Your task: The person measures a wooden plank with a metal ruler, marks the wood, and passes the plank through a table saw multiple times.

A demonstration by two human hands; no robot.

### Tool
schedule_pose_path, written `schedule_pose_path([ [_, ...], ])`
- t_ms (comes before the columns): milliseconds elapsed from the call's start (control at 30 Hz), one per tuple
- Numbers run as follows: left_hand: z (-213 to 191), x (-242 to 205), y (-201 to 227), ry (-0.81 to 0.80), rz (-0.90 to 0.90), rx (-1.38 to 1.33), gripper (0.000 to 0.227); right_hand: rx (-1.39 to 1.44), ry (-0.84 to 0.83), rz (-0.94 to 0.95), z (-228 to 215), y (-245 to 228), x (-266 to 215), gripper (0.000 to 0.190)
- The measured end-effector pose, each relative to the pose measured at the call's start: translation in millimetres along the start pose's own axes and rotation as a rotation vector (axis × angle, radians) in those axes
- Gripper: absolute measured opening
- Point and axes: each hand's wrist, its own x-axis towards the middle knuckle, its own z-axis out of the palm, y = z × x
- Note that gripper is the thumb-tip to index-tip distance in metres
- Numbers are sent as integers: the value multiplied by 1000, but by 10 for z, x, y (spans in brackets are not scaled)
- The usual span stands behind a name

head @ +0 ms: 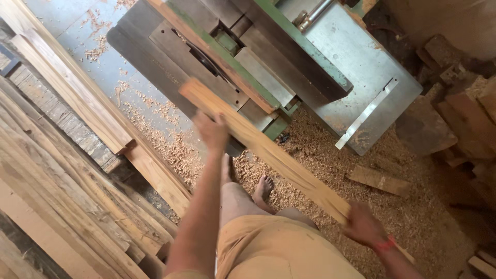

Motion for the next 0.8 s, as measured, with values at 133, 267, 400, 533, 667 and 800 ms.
schedule_pose_path([
  [133,500,-769,514,-162,-174,-116,67,-16,-29,183,118,879,-81,53],
  [267,740,-976,855,22,-152,-31,67,-133,90,167,172,1279,3,41],
  [400,859,-779,882,119,-111,39,57,-143,-6,164,228,1228,152,46],
  [533,954,-699,758,187,-91,93,55,-118,96,61,216,1119,142,52],
  [667,996,-439,744,232,-62,136,56,-71,102,115,122,921,225,66],
  [800,929,-270,706,203,-94,130,56,-164,54,91,38,740,277,54],
])
